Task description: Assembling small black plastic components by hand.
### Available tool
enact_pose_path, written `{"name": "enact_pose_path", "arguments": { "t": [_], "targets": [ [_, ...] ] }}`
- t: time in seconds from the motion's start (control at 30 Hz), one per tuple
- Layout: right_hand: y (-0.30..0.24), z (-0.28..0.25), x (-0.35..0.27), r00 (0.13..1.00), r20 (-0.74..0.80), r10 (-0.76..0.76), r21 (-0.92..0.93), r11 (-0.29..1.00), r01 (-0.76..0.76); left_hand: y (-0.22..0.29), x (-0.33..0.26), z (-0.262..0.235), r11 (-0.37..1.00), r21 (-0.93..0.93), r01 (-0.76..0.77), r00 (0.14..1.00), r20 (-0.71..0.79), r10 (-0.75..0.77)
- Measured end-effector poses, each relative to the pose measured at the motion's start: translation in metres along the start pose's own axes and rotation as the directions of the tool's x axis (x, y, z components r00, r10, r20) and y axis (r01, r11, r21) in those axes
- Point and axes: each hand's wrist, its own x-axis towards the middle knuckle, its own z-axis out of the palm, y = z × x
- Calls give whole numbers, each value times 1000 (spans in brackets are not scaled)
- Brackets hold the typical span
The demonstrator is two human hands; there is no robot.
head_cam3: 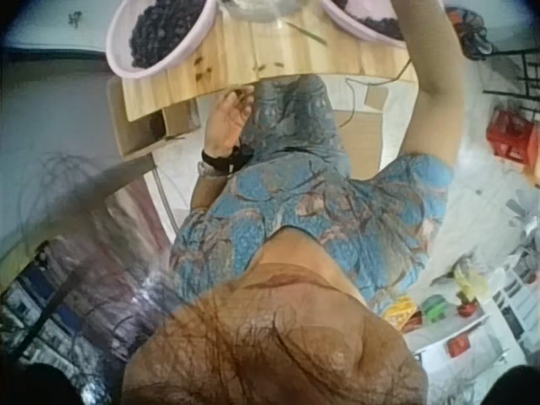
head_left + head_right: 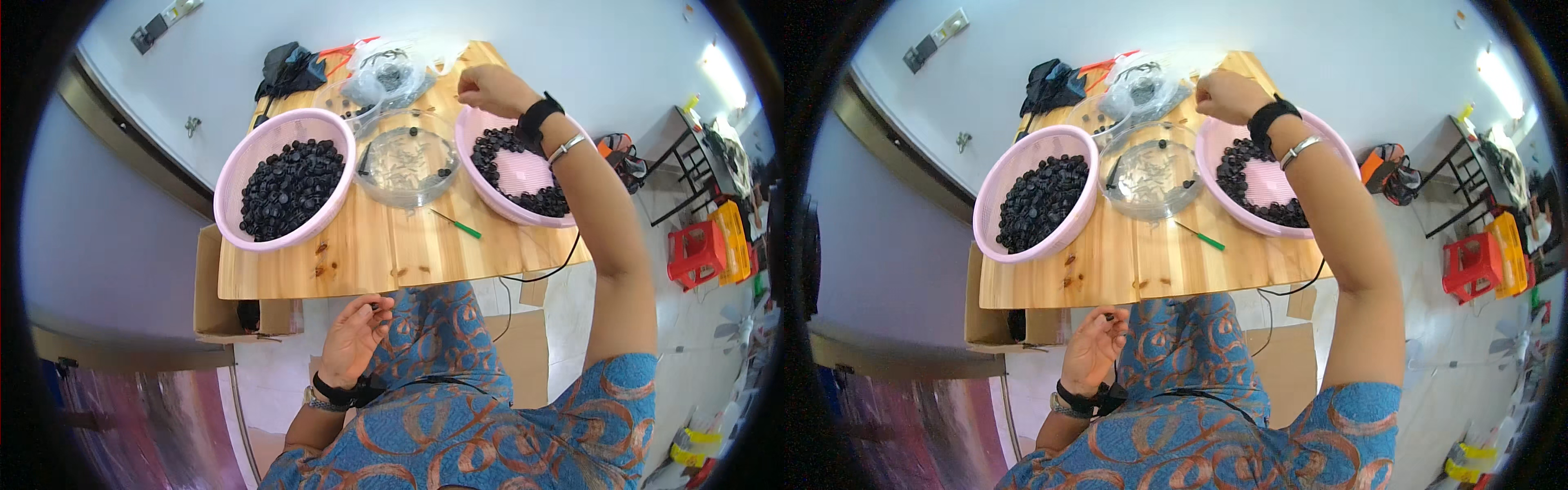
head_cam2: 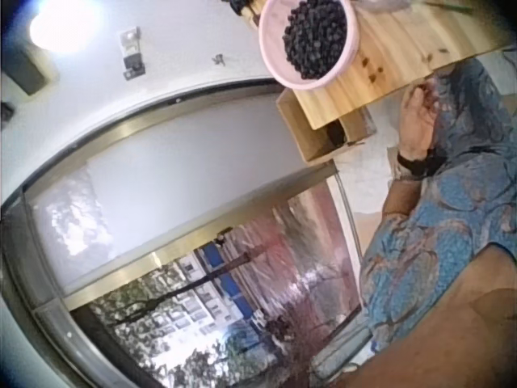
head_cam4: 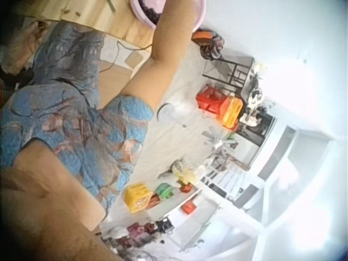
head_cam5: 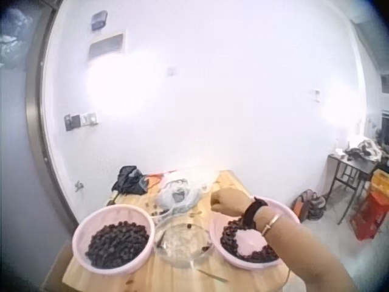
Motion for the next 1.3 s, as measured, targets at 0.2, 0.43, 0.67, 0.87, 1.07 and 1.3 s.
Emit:
{"name": "enact_pose_path", "arguments": {
  "t": [0.2, 0.43, 0.67, 0.87, 1.07, 1.3],
  "targets": [
    [-60, 28, 54, 924, 346, -162, 5, 985, 171, 9, 10, -7, 996, 35, -82, 996, 27, 82],
    [-84, 105, 73, 787, 612, -79, -315, 889, 333, 22, 21, -2, 994, -35, -102, 994, 42, 103],
    [-93, 119, 67, 870, 492, -40, -339, 911, 234, 33, 29, -3, 984, -134, -114, 993, 3, 115],
    [-88, 133, 67, 883, 463, -73, -328, 912, 247, 39, 31, 1, 971, -196, -135, 990, 20, 142],
    [-95, 115, 74, 942, 336, -8, -212, 974, 84, 42, 37, -1, 942, -279, -185, 982, -6, 191],
    [-139, 48, -3, 948, 317, 25, 867, 397, -300, 49, 40, 14, 918, -318, -237, 965, 31, 260]
  ]
}}
